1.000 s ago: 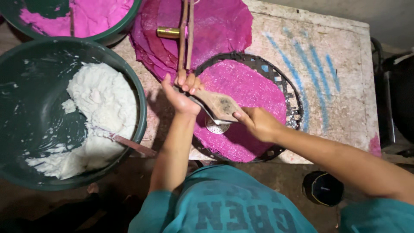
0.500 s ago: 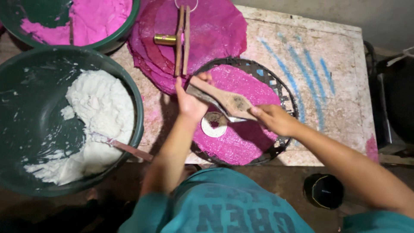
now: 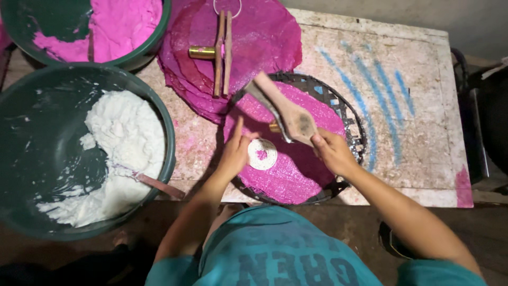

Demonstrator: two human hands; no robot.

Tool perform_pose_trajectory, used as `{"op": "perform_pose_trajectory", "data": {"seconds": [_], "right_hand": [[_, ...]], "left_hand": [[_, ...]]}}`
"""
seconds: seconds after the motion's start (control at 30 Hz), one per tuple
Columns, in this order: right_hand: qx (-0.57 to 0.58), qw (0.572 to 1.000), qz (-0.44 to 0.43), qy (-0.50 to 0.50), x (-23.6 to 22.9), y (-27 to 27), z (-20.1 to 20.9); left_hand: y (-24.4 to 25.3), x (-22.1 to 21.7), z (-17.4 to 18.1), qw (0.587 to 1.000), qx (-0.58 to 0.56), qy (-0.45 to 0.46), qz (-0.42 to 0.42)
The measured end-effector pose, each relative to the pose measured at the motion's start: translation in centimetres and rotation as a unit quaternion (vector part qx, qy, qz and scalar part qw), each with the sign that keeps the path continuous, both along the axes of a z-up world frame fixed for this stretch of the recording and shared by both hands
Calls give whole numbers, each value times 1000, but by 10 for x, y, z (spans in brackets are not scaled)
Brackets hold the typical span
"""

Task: The person uses a wooden press to scoop white dough and form ring shapes on a pink dough base. They repeatedly fill the press, press the dough, and place the formed rings onto a perforated tray. The process continues with multiple rings being created and arranged on the tray.

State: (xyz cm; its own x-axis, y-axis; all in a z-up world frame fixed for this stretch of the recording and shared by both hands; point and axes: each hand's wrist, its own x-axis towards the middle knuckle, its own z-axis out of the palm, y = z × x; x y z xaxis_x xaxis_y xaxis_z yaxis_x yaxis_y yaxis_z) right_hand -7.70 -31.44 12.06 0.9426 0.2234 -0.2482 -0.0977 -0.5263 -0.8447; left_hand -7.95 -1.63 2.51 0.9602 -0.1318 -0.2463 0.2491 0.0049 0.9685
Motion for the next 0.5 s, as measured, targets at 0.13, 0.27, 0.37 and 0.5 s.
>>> {"op": "perform_pose_trajectory", "data": {"seconds": [0.13, 0.27, 0.37, 0.5], "right_hand": [[68, 995, -23, -74, -19, -7, -8], [139, 985, -71, -76, -46, -9, -19], [183, 974, -105, -84, -62, -8, -29], [238, 960, -126, -77, -79, -11, -46]], "left_hand": [[11, -24, 37, 935, 264, -229, 63], [2, -45, 56, 875, 360, -317, 60], [-3, -51, 54, 902, 303, -300, 66], [-7, -47, 39, 895, 326, -300, 46]]}}
